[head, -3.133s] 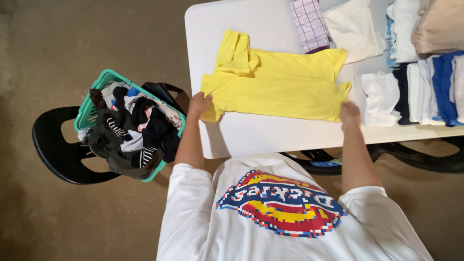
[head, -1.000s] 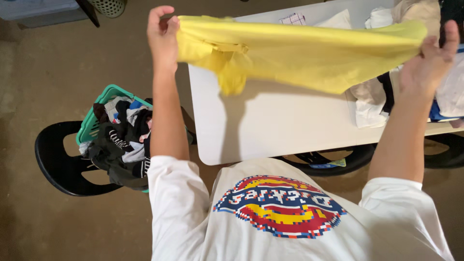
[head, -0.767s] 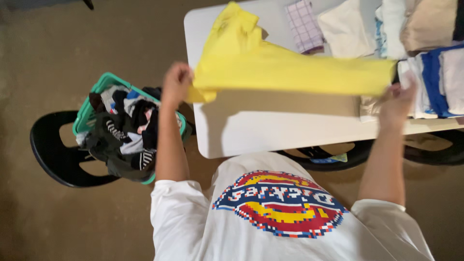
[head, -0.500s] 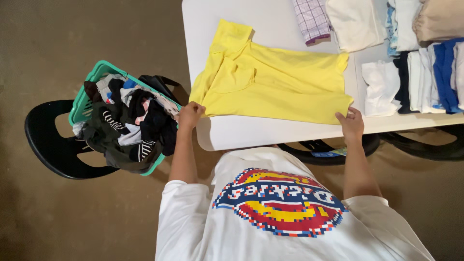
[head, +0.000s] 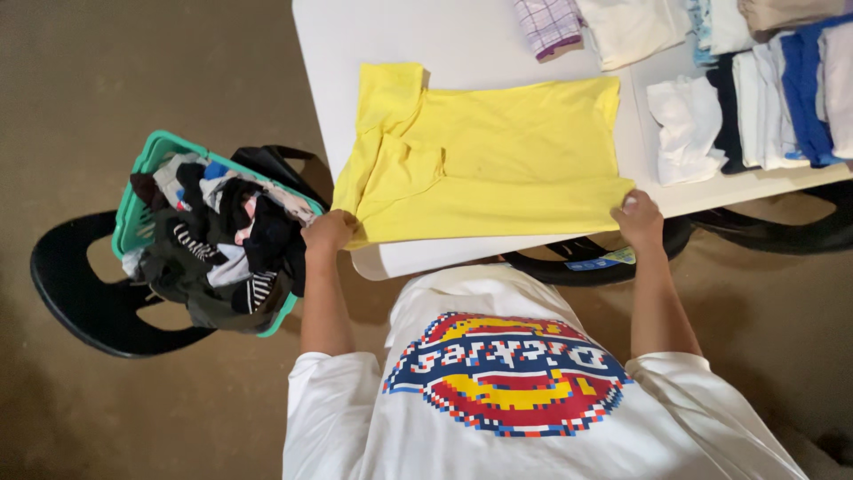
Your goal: The person folds various clothing items from a laundry basket onto a white table. They handle a pink shirt, a yellow shirt, striped socks, and dark pants, folding each item by hand and stacking them on the table.
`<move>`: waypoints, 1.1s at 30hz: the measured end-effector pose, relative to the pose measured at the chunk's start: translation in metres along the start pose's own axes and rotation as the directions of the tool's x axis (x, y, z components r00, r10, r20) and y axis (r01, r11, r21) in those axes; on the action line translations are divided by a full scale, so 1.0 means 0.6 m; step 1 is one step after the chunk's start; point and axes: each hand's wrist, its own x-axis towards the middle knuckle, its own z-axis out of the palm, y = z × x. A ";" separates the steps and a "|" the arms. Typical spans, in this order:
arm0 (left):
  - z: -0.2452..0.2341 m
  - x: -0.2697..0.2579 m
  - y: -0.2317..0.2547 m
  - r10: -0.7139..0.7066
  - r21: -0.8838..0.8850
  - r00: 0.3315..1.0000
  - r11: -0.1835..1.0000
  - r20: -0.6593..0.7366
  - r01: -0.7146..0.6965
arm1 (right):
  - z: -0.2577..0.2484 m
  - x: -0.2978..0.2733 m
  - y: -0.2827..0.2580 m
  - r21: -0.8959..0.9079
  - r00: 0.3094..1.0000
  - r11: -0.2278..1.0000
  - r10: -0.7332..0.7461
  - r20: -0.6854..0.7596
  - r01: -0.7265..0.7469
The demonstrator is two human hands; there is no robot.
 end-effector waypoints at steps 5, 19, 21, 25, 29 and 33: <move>0.013 0.041 0.009 0.192 -0.153 0.848 0.941 -0.493 -0.302 | -0.010 0.053 -0.011 0.115 0.993 0.992 -0.035 -0.117 0.048; -0.027 0.202 0.114 0.193 -0.316 0.889 0.886 -0.416 -0.340 | -0.002 0.251 -0.151 0.397 0.999 0.917 0.026 0.042 -0.041; -0.040 0.193 0.126 0.147 -0.496 0.918 0.804 -0.368 -0.328 | 0.007 0.273 -0.154 0.275 0.994 0.957 0.078 0.074 -0.095; -0.066 0.174 0.108 0.132 -0.575 0.943 0.764 -0.306 -0.294 | 0.034 0.304 -0.150 0.241 0.984 0.968 0.100 -0.148 -0.062; -0.071 0.184 0.072 -0.011 -0.305 0.973 0.950 -0.231 -0.062 | 0.039 0.318 -0.146 0.334 0.973 0.923 0.223 -0.057 -0.192; -0.046 0.230 0.069 0.059 -0.206 0.840 0.958 -0.540 -0.199 | 0.035 0.322 -0.151 0.433 0.978 0.888 0.199 -0.061 -0.153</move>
